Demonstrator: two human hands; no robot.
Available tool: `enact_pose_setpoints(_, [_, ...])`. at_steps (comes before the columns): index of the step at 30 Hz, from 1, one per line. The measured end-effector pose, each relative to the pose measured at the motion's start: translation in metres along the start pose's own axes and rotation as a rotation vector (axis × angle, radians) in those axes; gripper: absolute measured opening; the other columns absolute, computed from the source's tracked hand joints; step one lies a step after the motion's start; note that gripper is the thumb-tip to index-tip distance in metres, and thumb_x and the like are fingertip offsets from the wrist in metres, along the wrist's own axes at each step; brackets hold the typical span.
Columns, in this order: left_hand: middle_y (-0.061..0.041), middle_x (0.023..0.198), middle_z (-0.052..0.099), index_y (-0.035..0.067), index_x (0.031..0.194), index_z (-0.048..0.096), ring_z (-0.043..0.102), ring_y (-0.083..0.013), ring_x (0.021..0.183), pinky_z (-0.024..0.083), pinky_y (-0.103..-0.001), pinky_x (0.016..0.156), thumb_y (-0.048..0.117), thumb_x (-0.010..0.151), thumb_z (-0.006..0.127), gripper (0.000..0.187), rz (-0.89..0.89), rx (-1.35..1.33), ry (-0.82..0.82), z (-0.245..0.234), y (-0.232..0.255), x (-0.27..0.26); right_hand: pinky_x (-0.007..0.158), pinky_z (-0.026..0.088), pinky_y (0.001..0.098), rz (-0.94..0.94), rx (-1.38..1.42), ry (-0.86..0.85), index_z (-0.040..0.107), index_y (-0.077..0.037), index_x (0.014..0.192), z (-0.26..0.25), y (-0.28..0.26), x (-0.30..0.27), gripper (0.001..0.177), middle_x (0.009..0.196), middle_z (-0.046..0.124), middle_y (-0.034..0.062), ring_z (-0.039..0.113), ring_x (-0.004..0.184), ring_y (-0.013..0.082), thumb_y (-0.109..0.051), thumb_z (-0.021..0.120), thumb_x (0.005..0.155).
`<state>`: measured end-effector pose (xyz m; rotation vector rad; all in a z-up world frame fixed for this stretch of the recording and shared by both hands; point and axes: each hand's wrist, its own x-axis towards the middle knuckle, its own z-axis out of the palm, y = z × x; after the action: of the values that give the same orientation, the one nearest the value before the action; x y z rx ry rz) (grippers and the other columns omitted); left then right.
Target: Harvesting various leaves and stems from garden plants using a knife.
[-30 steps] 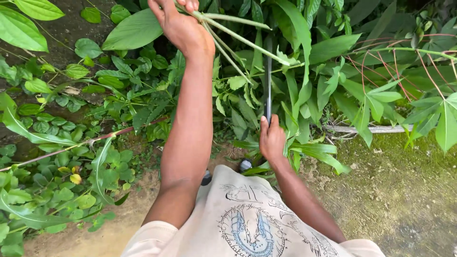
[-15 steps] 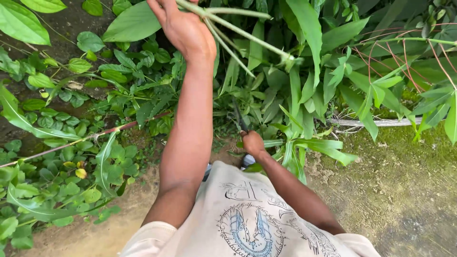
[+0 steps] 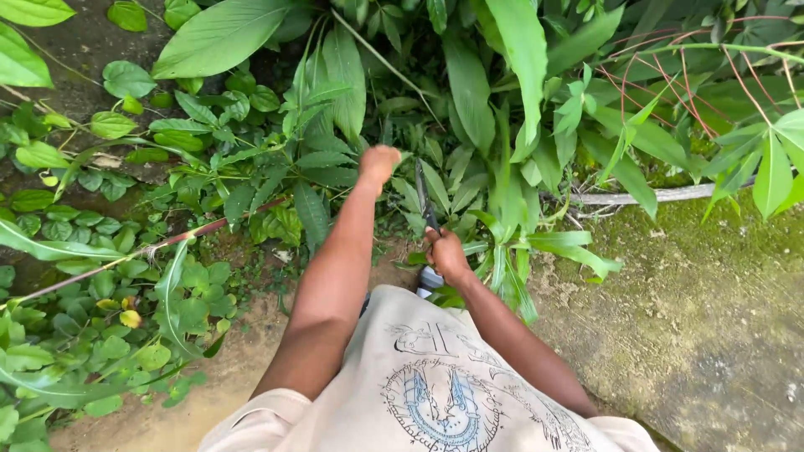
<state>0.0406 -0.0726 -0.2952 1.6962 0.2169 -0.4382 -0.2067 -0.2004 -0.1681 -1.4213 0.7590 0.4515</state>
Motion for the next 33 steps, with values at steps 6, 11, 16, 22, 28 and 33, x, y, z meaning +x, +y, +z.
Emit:
enact_pose_setpoints(6, [-0.015,0.088,0.076,0.003,0.083,0.076,0.07,-0.0284,0.081,0.052,-0.041,0.076,0.034,0.09,0.083,0.033,-0.112,0.548,0.039,-0.03,0.038,-0.114,0.035,0.026,0.0321,-0.006,-0.041,-0.072,0.059,-0.006,0.101,0.021,-0.024,-0.005,0.033,0.054,0.048,0.0022,0.035,0.036,0.0128,-0.038,0.052,0.103])
enact_pose_setpoints(11, [-0.013,0.121,0.066,0.011,0.124,0.055,0.072,-0.0235,0.099,0.056,-0.034,0.076,0.002,0.091,0.062,0.035,-0.092,-0.096,0.012,-0.048,-0.003,-0.122,0.034,0.028,0.0315,-0.042,-0.056,-0.109,0.059,-0.006,0.101,0.04,-0.047,-0.008,0.031,0.054,0.049,0.0019,0.037,0.036,0.013,-0.037,0.055,0.102])
enact_pose_setpoints(16, [-0.013,0.154,0.039,0.02,0.161,0.013,0.052,-0.0205,0.121,0.056,-0.033,0.087,-0.026,0.077,0.056,0.106,0.009,-0.175,0.004,-0.067,-0.035,-0.117,0.035,0.029,0.0298,-0.06,-0.072,-0.132,0.062,-0.007,0.102,0.058,-0.056,-0.006,0.029,0.056,0.05,0.0009,0.039,0.037,0.0115,-0.035,0.058,0.101])
enact_pose_setpoints(22, [-0.014,0.107,0.076,0.001,0.132,0.057,0.074,-0.0168,0.087,0.06,-0.031,0.065,-0.002,0.089,0.07,0.045,-0.01,-0.214,-0.054,-0.094,-0.023,-0.149,0.035,0.03,0.0298,-0.092,-0.078,-0.144,0.06,-0.006,0.099,0.08,-0.056,-0.013,0.026,0.055,0.052,0.002,0.039,0.036,0.0119,-0.032,0.061,0.1])
enact_pose_setpoints(28, [-0.018,0.075,0.067,-0.002,0.118,0.073,0.059,-0.019,0.051,0.044,-0.031,0.043,0.034,0.109,0.063,0.039,-0.24,-0.093,0.06,-0.119,-0.012,-0.168,0.035,0.03,0.0302,-0.058,-0.048,-0.118,0.057,-0.007,0.099,0.106,-0.045,-0.021,0.026,0.055,0.052,0.0023,0.039,0.036,0.0124,-0.033,0.06,0.1])
enact_pose_setpoints(33, [-0.022,0.14,0.062,0.012,0.159,0.017,0.061,-0.0255,0.127,0.054,-0.037,0.102,-0.002,0.101,0.034,0.062,-0.14,-0.435,-0.038,-0.132,-0.089,-0.142,0.037,0.032,0.0298,-0.081,0.025,-0.091,0.066,-0.004,0.101,0.123,-0.017,-0.015,0.043,0.057,0.054,0.0028,0.042,0.037,0.0125,-0.044,0.052,0.104])
